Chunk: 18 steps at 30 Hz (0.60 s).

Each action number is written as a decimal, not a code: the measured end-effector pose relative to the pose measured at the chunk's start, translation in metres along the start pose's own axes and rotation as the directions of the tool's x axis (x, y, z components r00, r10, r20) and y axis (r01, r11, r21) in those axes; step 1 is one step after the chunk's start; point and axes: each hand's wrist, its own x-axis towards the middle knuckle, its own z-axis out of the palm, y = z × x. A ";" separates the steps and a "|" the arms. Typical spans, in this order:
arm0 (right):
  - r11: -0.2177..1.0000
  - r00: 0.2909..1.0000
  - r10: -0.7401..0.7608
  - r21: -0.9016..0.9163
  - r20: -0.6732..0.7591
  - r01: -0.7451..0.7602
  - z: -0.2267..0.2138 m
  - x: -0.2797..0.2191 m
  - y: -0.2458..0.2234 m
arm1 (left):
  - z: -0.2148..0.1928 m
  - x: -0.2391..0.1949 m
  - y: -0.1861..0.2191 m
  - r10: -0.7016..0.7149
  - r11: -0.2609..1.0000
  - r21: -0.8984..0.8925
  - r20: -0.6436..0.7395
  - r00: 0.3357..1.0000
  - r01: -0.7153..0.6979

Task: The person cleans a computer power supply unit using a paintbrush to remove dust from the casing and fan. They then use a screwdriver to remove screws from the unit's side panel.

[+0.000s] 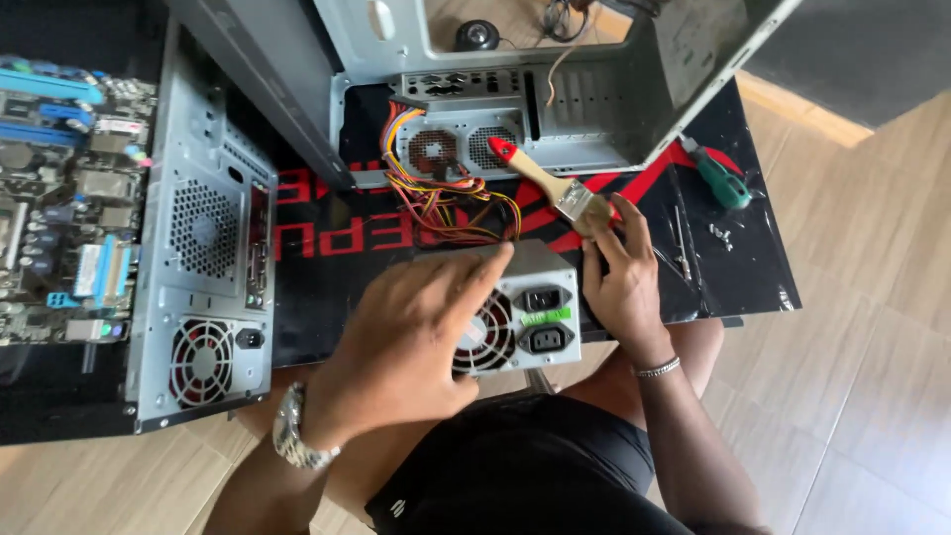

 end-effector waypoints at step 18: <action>0.984 0.949 -0.118 0.096 -0.292 0.152 -0.022 -0.015 -0.027 | 0.006 0.026 -0.008 0.022 1.000 0.012 -0.019 1.000 -0.022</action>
